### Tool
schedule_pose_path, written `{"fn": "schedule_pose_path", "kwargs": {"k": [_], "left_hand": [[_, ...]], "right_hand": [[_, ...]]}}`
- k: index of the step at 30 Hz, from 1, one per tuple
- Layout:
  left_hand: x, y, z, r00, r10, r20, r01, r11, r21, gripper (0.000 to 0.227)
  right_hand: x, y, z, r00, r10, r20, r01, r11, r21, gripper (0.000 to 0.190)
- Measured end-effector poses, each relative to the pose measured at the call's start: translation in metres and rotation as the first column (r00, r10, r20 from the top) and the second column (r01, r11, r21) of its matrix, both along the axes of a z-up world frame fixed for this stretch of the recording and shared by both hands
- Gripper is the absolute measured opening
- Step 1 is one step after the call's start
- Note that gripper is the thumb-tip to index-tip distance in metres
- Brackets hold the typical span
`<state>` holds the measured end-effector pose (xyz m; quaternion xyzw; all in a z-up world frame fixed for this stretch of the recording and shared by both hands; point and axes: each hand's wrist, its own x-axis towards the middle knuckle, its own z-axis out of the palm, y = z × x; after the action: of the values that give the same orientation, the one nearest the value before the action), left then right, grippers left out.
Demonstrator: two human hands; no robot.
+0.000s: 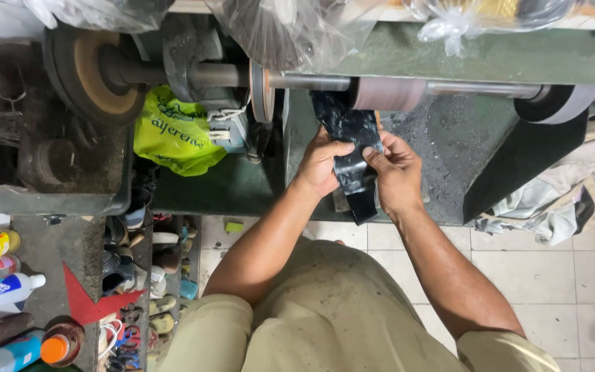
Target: Grinding and shaping shoe sole components using a rotating sanding machine
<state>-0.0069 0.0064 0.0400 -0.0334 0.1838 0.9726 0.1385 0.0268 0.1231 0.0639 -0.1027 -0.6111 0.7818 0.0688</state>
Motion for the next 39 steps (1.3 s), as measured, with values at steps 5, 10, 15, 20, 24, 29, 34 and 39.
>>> {"fn": "schedule_pose_path", "kwargs": {"k": [5, 10, 15, 20, 24, 29, 34, 39], "left_hand": [[-0.022, 0.001, -0.039, 1.0, 0.009, 0.004, -0.008, 0.996, -0.088, 0.051], [-0.047, 0.006, -0.07, 1.0, 0.005, 0.025, -0.003, 0.995, -0.101, 0.046], [-0.052, 0.006, -0.076, 0.998, 0.006, 0.063, 0.002, 0.993, -0.116, 0.043], [-0.029, 0.007, -0.054, 1.0, 0.006, 0.016, -0.005, 0.997, -0.081, 0.054], [0.002, -0.004, 0.011, 1.0, 0.007, 0.005, -0.007, 0.997, -0.082, 0.06], [0.01, -0.01, -0.042, 1.0, -0.013, 0.001, 0.013, 0.997, -0.078, 0.062], [0.033, -0.007, -0.043, 1.0, -0.002, -0.002, 0.002, 0.997, -0.072, 0.07], [0.039, -0.006, -0.087, 0.997, 0.033, 0.073, -0.022, 0.988, -0.154, 0.061]], "right_hand": [[-0.027, 0.004, -0.019, 1.0, -0.021, 0.007, 0.021, 0.996, -0.088, 0.023], [-0.048, 0.006, -0.044, 0.999, -0.033, 0.011, 0.034, 0.989, -0.145, 0.024], [-0.052, 0.01, -0.055, 0.999, -0.033, 0.037, 0.037, 0.989, -0.141, 0.022], [-0.024, -0.004, -0.006, 0.999, -0.04, 0.036, 0.041, 0.999, -0.026, 0.024], [-0.004, 0.004, -0.02, 1.0, -0.018, 0.015, 0.017, 0.999, 0.036, 0.028], [0.04, 0.012, -0.043, 0.992, 0.075, 0.105, -0.074, 0.997, -0.008, 0.037], [0.075, 0.038, -0.075, 0.973, 0.185, 0.137, -0.178, 0.982, -0.065, 0.052], [0.091, 0.042, -0.053, 0.936, 0.321, 0.144, -0.303, 0.944, -0.134, 0.063]]}}
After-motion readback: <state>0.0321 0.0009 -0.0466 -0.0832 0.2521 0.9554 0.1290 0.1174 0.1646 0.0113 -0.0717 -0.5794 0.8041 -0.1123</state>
